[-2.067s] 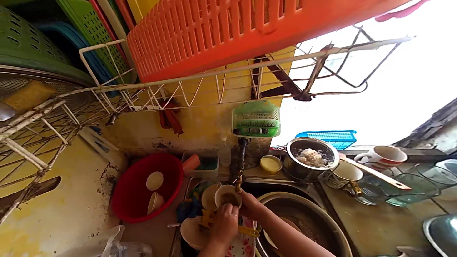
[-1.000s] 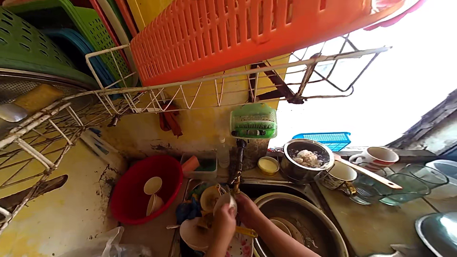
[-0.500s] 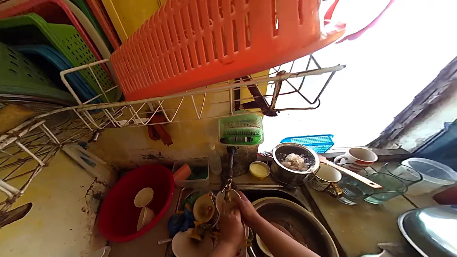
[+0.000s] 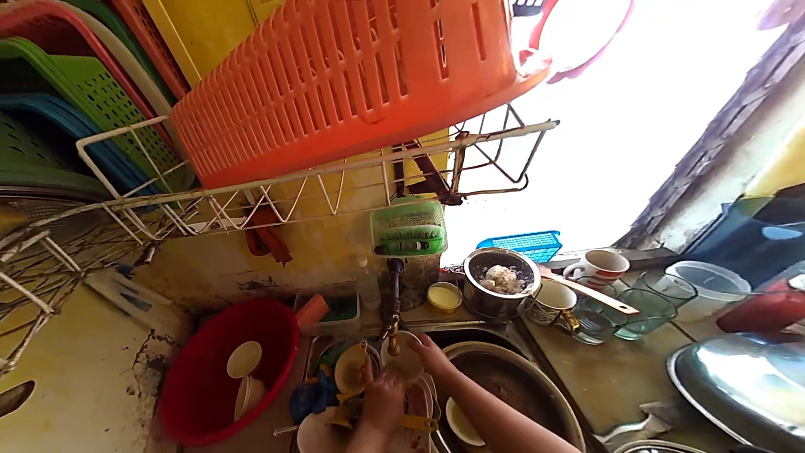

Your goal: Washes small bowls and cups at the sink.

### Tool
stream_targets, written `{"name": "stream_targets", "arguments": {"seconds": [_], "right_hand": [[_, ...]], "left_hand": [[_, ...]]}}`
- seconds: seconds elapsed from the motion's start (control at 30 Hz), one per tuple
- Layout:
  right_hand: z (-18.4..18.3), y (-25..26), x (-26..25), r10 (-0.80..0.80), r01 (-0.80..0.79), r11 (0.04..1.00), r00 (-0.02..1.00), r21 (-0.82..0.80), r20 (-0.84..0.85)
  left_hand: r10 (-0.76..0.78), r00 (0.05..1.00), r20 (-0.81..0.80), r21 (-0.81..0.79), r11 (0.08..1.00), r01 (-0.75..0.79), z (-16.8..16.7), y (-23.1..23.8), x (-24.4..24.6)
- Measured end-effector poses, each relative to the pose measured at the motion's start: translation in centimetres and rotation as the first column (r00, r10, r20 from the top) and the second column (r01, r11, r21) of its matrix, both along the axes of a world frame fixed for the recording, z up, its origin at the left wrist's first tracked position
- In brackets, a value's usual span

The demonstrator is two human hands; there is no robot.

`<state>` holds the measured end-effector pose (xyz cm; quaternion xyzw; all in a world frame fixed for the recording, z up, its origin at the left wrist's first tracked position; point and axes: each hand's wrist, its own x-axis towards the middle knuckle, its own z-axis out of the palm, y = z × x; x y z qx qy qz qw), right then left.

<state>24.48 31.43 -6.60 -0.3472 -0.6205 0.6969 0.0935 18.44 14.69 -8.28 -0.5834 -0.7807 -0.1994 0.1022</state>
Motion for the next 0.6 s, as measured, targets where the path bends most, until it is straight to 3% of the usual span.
{"name": "stream_targets", "arguments": {"seconds": [0.03,0.1,0.13,0.2,0.23,0.33,0.43,0.53,0.6], "right_hand": [[-0.2,-1.0,-0.2,-0.037,0.036,0.999,0.998,-0.019,-0.042],[0.0,-2.1,-0.6,-0.044,0.047,0.998,0.996,0.034,-0.083],[0.3,-1.9,-0.7,-0.015,0.021,0.994,0.998,0.106,-0.058],[0.8,-0.1,-0.2,0.080,-0.091,0.970,0.995,0.225,0.060],[1.0,0.8,0.0,0.127,-0.157,0.951,0.984,0.267,0.128],[0.8,1.1,0.2,0.254,-0.351,0.885,0.914,0.305,0.317],[2.0,0.3,-0.3,0.297,-0.427,0.851,0.871,0.305,0.390],[4.6,-0.3,-0.6,0.206,-0.354,0.855,0.903,0.379,0.378],[4.8,-0.8,-1.0,0.065,-0.201,0.896,0.942,0.396,0.330]], "left_hand": [[0.093,0.990,0.109,-0.075,0.994,-0.085,1.3,0.9,1.0],[0.293,0.882,0.369,-0.320,0.931,-0.175,4.2,2.6,3.0],[0.289,0.872,0.394,-0.305,0.937,-0.173,3.8,2.6,3.5],[0.088,0.965,0.248,-0.107,0.992,-0.063,0.9,0.8,2.7],[-0.021,0.987,0.157,-0.109,0.993,0.038,0.3,-0.3,1.2],[-0.266,0.964,0.005,-0.401,0.883,0.245,1.8,-1.2,-4.5],[-0.374,0.927,-0.029,-0.622,0.733,0.276,4.1,0.4,-7.9],[-0.196,0.981,-0.018,-0.593,0.792,0.147,4.1,0.7,-7.0],[0.033,0.997,0.064,-0.585,0.811,0.010,3.8,0.6,-4.0]]}}
